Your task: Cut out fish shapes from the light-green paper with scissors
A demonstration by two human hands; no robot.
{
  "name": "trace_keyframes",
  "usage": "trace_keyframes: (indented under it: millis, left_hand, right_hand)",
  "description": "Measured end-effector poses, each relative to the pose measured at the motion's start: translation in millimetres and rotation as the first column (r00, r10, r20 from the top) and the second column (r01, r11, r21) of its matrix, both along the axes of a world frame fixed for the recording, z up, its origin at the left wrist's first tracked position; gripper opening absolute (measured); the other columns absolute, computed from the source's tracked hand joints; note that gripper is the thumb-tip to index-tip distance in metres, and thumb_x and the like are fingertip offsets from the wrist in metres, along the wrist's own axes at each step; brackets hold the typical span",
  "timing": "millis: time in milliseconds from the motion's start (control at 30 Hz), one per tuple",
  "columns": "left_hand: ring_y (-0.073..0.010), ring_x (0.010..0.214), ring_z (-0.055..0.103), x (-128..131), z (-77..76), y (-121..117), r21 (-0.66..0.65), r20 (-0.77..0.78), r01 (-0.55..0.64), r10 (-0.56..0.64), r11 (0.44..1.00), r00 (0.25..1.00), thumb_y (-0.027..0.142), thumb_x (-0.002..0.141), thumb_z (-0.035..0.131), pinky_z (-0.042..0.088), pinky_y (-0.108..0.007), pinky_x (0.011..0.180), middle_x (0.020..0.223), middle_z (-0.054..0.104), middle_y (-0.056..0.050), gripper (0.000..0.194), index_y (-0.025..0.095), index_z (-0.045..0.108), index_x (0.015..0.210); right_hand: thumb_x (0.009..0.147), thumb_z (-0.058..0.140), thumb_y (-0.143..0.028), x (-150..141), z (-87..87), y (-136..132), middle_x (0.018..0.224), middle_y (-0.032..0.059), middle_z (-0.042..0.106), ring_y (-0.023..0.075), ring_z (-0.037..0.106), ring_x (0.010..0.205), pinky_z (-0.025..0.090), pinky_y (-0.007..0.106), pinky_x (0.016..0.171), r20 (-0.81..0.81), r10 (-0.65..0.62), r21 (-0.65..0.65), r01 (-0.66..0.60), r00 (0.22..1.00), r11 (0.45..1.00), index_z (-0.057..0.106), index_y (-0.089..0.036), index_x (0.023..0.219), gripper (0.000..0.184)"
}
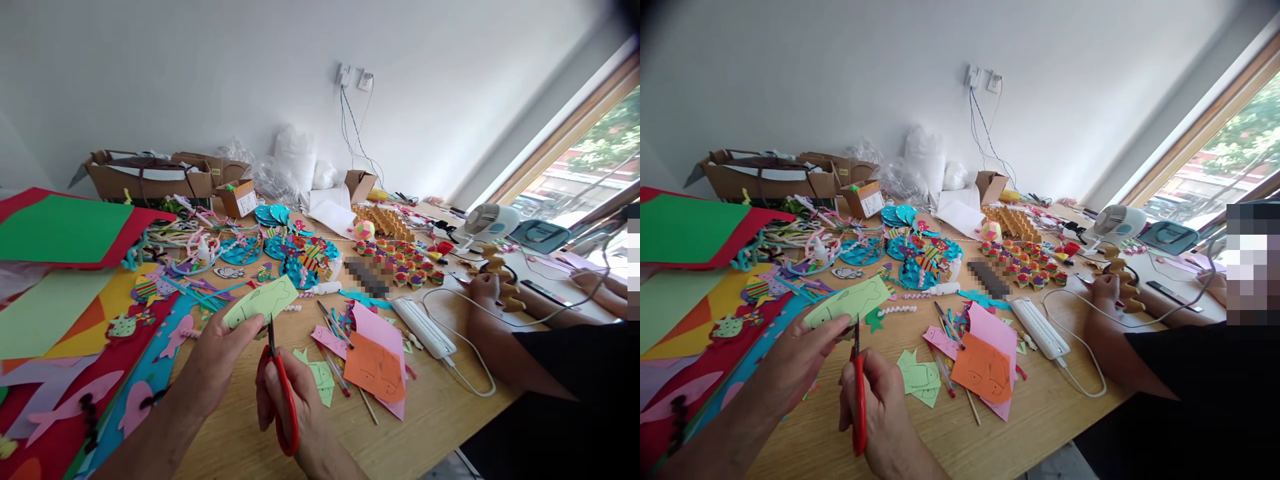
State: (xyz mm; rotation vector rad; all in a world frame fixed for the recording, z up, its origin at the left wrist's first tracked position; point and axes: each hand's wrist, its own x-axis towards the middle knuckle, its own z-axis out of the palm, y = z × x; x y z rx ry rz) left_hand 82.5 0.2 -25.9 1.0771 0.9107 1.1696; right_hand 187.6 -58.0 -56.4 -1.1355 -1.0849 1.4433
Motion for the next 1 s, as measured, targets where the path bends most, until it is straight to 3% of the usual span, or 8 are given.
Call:
trace_keyframes:
  millis: [233, 500, 800, 1000]
  left_hand:
    - [-0.0251, 0.102, 0.066, -0.5, -0.1, -0.6, 0.004, -0.032, 0.034, -0.034, 0.999, 0.999, 0.034, 0.079, 0.064, 0.049, -0.030, 0.089, 0.101, 0.078, -0.003, 0.034, 0.021, 0.072, 0.110]
    - [-0.0256, 0.096, 0.068, 1.6, 4.8, -3.7, 0.005, -0.071, 0.008, -0.007, 1.000, 0.997, 0.033, 0.077, 0.065, 0.051, -0.030, 0.087, 0.098, 0.078, -0.004, 0.029, 0.021, 0.074, 0.101]
    - [-0.0220, 0.097, 0.067, 1.1, -2.1, -3.8, 0.013, -0.050, 0.031, -0.031, 0.999, 0.998, 0.028, 0.079, 0.063, 0.049, -0.027, 0.090, 0.101, 0.078, 0.000, 0.027, 0.024, 0.073, 0.104]
    - [-0.0195, 0.085, 0.065, -0.2, -2.6, -3.5, -0.007, -0.093, 0.038, -0.038, 0.999, 0.995, 0.027, 0.080, 0.061, 0.049, -0.024, 0.078, 0.092, 0.077, 0.001, 0.029, 0.024, 0.073, 0.106]
  right_hand:
    - [0.069, 0.052, -0.084, 0.8, -3.2, -0.9, 0.043, -0.0079, 0.041, 0.0062, 0.035, 0.037, 0.027, 0.019, 0.037, -0.004, -0.005, 0.007, 0.005, 1.000, 1.000, 0.044, -0.020, 0.063, 0.064]
    - [0.077, 0.051, -0.077, 3.5, -0.9, -2.1, 0.049, -0.0055, 0.042, 0.0088, 0.040, 0.044, 0.034, 0.020, 0.042, 0.026, -0.008, 0.067, 0.006, 1.000, 0.998, 0.041, -0.022, 0.064, 0.058]
    - [0.077, 0.051, -0.078, 2.4, -6.3, -1.7, 0.046, -0.0071, 0.039, 0.0072, 0.035, 0.040, 0.029, 0.020, 0.040, -0.004, -0.030, 0.074, 0.030, 1.000, 0.997, 0.040, -0.022, 0.062, 0.059]
    - [0.075, 0.050, -0.080, 5.0, -6.4, -1.9, 0.044, -0.0072, 0.039, 0.0067, 0.033, 0.038, 0.027, 0.020, 0.038, 0.022, -0.022, 0.058, 0.021, 1.000, 0.998, 0.040, -0.022, 0.060, 0.061]
